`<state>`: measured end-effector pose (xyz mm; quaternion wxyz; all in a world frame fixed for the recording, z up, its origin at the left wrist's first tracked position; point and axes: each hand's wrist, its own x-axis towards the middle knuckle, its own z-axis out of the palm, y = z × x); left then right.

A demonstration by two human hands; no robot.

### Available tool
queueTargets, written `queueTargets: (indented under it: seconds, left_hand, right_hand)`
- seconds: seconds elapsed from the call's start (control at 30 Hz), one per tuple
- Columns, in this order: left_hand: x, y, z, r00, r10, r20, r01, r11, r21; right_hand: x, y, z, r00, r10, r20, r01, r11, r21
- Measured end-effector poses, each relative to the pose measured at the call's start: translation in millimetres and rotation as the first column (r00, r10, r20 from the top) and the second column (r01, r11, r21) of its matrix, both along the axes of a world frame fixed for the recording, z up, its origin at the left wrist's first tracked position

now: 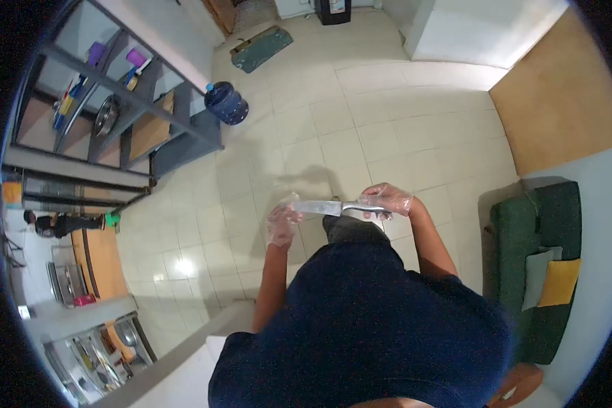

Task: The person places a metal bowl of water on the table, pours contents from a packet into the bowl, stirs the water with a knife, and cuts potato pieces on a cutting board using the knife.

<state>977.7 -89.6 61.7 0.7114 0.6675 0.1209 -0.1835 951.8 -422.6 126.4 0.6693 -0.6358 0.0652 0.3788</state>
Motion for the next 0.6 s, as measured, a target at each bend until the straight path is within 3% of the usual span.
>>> queueTargets:
  seconds: [0.07, 0.27, 0.4, 0.47, 0.53, 0.6]
  left_hand:
    - [33, 5, 4, 0.998, 0.023, -0.061, -0.026, 0.998, -0.054]
    - [105, -14, 63, 0.954, -0.3, -0.022, 0.299, 0.953, -0.041]
    - [132, -37, 68, 0.919, -0.365, -0.149, 0.361, 0.931, -0.052]
    - [154, -26, 50, 0.807, -0.564, 0.178, 0.562, 0.825, 0.066]
    - [168, -25, 42, 0.777, -0.585, 0.231, 0.605, 0.796, -0.019]
    - [189, -26, 42, 0.877, -0.48, -0.007, 0.456, 0.837, -0.302]
  right_hand:
    - [21, 0, -7, 0.994, -0.107, 0.012, 0.108, 0.994, -0.007]
    - [49, -22, 3, 0.919, -0.39, 0.05, 0.392, 0.92, -0.013]
    - [52, -30, -3, 0.864, -0.499, 0.068, 0.503, 0.862, -0.066]
    - [51, -26, 11, 0.831, -0.555, 0.021, 0.554, 0.825, -0.111]
    - [47, -18, 10, 0.811, -0.585, 0.017, 0.585, 0.807, -0.078]
    - [46, -2, 15, 0.795, -0.606, 0.02, 0.606, 0.793, -0.071]
